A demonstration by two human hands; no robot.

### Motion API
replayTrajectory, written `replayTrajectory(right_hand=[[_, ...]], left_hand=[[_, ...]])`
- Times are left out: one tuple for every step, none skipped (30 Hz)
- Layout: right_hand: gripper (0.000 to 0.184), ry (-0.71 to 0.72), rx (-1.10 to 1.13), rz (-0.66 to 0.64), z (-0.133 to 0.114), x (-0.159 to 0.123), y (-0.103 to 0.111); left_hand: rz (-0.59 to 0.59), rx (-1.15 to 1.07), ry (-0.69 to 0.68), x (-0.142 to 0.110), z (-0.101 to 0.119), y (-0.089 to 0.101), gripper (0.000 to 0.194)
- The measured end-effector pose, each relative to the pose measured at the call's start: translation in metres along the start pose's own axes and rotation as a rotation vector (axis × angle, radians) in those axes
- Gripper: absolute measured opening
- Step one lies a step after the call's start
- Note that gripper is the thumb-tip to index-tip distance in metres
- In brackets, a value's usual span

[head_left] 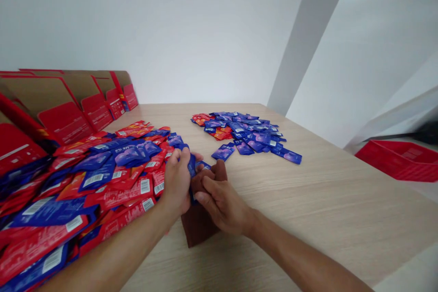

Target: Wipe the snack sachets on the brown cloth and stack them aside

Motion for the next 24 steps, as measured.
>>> replayTrajectory(right_hand=[[0.033, 0.011, 0.019, -0.039, -0.002, 0.000, -0.002], [0.033, 0.015, 0.030, -0.066, -0.004, -0.001, -0.003], [0.034, 0.011, 0.035, -0.081, -0.004, -0.001, -0.003], [0.034, 0.000, 0.035, -0.082, -0.003, -0.002, -0.002], [0.033, -0.012, 0.036, -0.072, -0.002, -0.002, -0.001], [0.032, -0.026, 0.037, -0.062, 0.001, -0.003, 0.000], [0.032, -0.040, 0.039, -0.056, 0.003, -0.003, 0.001], [0.031, -0.050, 0.039, -0.053, 0.005, -0.004, 0.002], [0.031, -0.060, 0.038, -0.056, 0.007, -0.004, 0.001], [0.031, -0.067, 0.037, -0.065, 0.009, -0.005, 0.000], [0.031, -0.073, 0.038, -0.082, 0.010, -0.005, -0.002], [0.032, -0.077, 0.037, -0.102, 0.010, -0.005, -0.004], [0.031, -0.079, 0.037, -0.125, 0.010, -0.006, -0.006], [0.031, -0.078, 0.033, -0.143, 0.010, -0.006, -0.008], [0.031, -0.073, 0.028, -0.156, 0.009, -0.006, -0.009], [0.032, -0.069, 0.021, -0.162, 0.008, -0.005, -0.010], [0.032, -0.068, 0.013, -0.164, 0.007, -0.005, -0.010], [0.032, -0.070, 0.007, -0.165, 0.007, -0.005, -0.010], [0.032, -0.075, 0.004, -0.168, 0.006, -0.004, -0.010], [0.031, -0.082, 0.000, -0.171, 0.006, -0.004, -0.010], [0.031, -0.087, -0.005, -0.174, 0.007, -0.004, -0.010], [0.032, -0.086, -0.014, -0.173, 0.007, -0.004, -0.010], [0.032, -0.075, -0.025, -0.172, 0.006, -0.003, -0.010], [0.033, -0.060, -0.038, -0.170, 0.005, -0.002, -0.011]], left_hand=[[0.000, 0.020, -0.031, 0.005, 0.013, 0.004, 0.048], [0.001, 0.052, -0.078, 0.010, 0.030, 0.009, 0.044], [-0.026, 0.148, -0.156, 0.015, 0.051, 0.012, 0.039], [-0.040, 0.285, -0.246, 0.019, 0.074, 0.015, 0.035], [0.002, 0.465, -0.384, 0.022, 0.101, 0.022, 0.033], [0.109, 0.689, -0.533, 0.024, 0.129, 0.031, 0.032], [0.180, 0.775, -0.596, 0.029, 0.154, 0.043, 0.030], [0.230, 0.837, -0.623, 0.037, 0.175, 0.057, 0.030], [0.275, 0.911, -0.634, 0.047, 0.196, 0.072, 0.032], [0.311, 0.969, -0.638, 0.056, 0.214, 0.087, 0.034], [0.355, 1.046, -0.635, 0.067, 0.230, 0.104, 0.035], [0.394, 1.215, -0.632, 0.078, 0.242, 0.117, 0.037], [0.411, 1.273, -0.593, 0.089, 0.251, 0.135, 0.039], [0.431, 1.298, -0.566, 0.099, 0.259, 0.152, 0.042], [0.438, 1.317, -0.540, 0.108, 0.263, 0.168, 0.043], [0.446, 1.329, -0.509, 0.115, 0.264, 0.184, 0.045], [0.454, 1.334, -0.475, 0.121, 0.264, 0.198, 0.047], [0.456, 1.333, -0.440, 0.126, 0.261, 0.211, 0.049], [0.456, 1.324, -0.407, 0.131, 0.256, 0.222, 0.051], [0.453, 1.306, -0.376, 0.134, 0.251, 0.231, 0.054], [0.443, 1.278, -0.353, 0.137, 0.246, 0.237, 0.057], [0.424, 1.240, -0.338, 0.140, 0.241, 0.241, 0.059], [0.396, 1.190, -0.333, 0.143, 0.237, 0.241, 0.061], [0.354, 1.126, -0.337, 0.145, 0.233, 0.237, 0.063]])
Point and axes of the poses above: each hand's wrist, its own x-axis towards the middle knuckle, its own y-axis out of the back of the hand, z = x × y, the point moved 8 cm from there along x, towards the middle knuckle, and after that the axes turned 10 degrees about y, right-handed, at the moved point
